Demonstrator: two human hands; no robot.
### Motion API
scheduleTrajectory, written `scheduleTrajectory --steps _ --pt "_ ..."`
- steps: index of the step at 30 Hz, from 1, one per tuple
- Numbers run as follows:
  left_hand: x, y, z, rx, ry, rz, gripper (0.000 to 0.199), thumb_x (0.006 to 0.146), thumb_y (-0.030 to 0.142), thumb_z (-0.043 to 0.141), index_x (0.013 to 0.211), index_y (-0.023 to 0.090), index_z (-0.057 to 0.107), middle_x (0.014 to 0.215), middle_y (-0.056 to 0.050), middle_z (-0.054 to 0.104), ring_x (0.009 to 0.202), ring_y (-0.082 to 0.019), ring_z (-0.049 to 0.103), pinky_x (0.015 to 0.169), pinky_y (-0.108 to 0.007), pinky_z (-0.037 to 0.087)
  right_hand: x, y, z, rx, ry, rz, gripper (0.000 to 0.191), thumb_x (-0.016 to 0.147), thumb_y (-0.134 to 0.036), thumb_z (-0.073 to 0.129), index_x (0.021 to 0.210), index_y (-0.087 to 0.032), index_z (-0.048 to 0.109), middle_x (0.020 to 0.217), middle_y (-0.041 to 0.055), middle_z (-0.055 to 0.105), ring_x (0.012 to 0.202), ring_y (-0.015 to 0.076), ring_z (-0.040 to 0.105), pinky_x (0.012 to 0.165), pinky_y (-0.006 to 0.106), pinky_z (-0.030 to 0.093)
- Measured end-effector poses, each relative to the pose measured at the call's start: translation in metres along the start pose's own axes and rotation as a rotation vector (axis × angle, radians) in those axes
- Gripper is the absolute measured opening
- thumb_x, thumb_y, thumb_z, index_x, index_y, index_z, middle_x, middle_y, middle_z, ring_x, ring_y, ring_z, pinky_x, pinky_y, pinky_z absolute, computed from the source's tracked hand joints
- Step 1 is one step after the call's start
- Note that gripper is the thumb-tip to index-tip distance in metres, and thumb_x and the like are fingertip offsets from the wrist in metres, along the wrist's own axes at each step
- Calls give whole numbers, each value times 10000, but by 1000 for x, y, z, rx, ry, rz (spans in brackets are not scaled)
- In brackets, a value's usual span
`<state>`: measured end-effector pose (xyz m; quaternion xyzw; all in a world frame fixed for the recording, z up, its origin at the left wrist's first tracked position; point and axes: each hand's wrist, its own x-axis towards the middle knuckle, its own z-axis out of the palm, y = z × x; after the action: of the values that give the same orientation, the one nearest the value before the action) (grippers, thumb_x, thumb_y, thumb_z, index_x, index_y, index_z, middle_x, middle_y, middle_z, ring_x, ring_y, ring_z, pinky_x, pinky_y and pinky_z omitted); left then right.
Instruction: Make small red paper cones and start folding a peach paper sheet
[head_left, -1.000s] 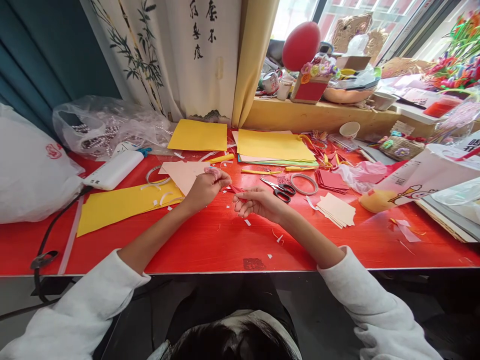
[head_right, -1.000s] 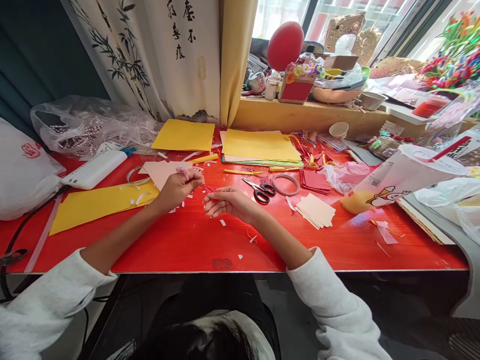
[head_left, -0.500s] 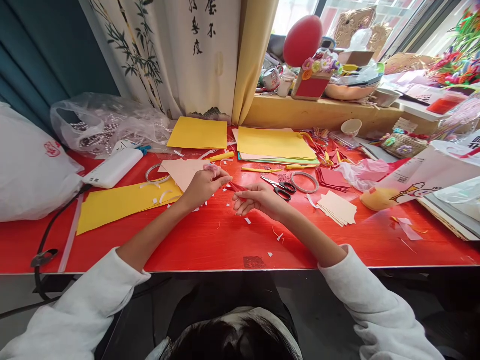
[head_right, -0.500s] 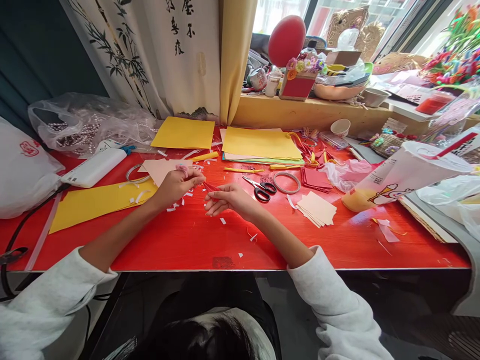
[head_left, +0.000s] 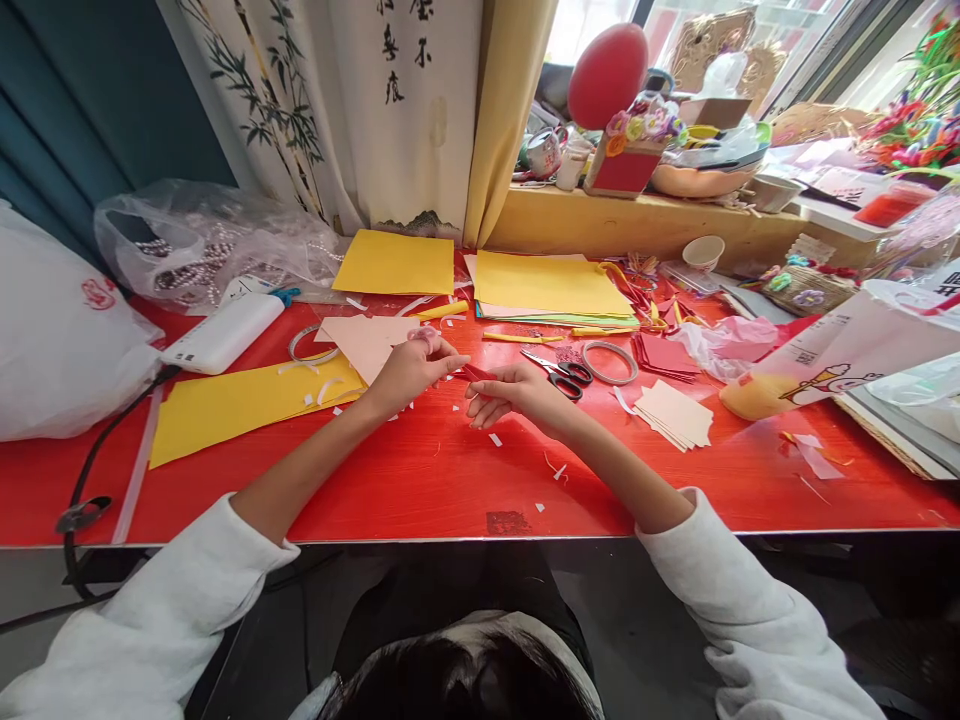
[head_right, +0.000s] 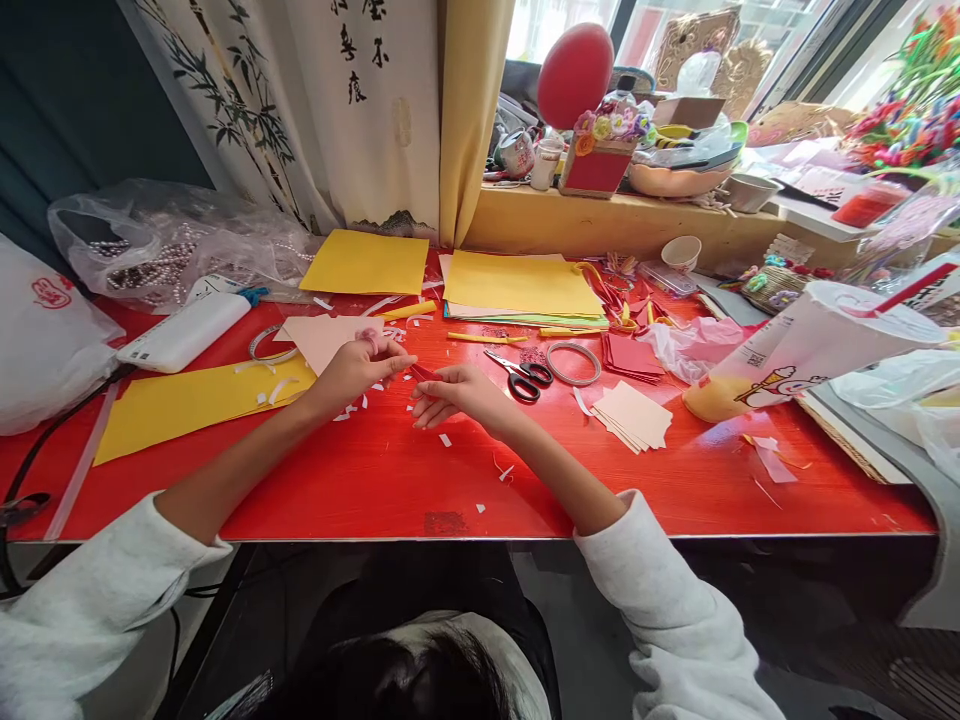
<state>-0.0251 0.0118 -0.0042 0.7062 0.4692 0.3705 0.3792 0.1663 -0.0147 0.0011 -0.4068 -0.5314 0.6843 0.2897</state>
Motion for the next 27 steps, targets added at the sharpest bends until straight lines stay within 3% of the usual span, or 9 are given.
scheduleTrajectory --steps 4,7,11,17,22,27 --pt "-1 0 1 -59 26 15 318 795 451 622 701 148 604 591 21 521 589 -94 469 628 -247 393 1 0 0 6 -12 -18 118 863 -198 577 840 -102 641 704 72 721 592 141 706 582 221 580" --pt "0 1 1 -146 18 14 308 788 435 634 699 144 584 615 23 521 595 -91 487 646 -250 413 3 1 -1 31 60 -96 91 833 -197 620 891 -127 609 704 48 718 601 140 707 587 225 578" --pt "-1 9 0 -267 -73 3 330 747 437 683 892 147 622 728 4 588 690 -123 570 683 -271 467 3 1 -4 26 89 -151 158 804 -251 670 876 -142 581 696 39 715 593 143 703 586 235 576" --pt "-5 14 0 -185 -98 35 336 740 453 687 834 131 689 684 -14 625 686 -126 565 718 -279 456 1 -2 -5 -7 40 -135 220 775 -304 706 878 -136 608 745 53 727 633 156 713 591 245 579" --pt "-5 12 0 -141 -94 79 319 779 434 657 904 142 692 745 -15 634 717 -122 562 729 -271 450 3 0 -7 46 65 -163 239 735 -274 742 894 -131 636 749 56 736 662 151 717 669 259 591" --pt "-8 18 0 -214 -166 48 311 759 365 690 983 150 694 694 8 623 646 -98 559 647 -241 460 1 0 -7 98 57 -216 235 746 -255 729 917 -138 618 754 59 744 672 143 720 692 255 593"
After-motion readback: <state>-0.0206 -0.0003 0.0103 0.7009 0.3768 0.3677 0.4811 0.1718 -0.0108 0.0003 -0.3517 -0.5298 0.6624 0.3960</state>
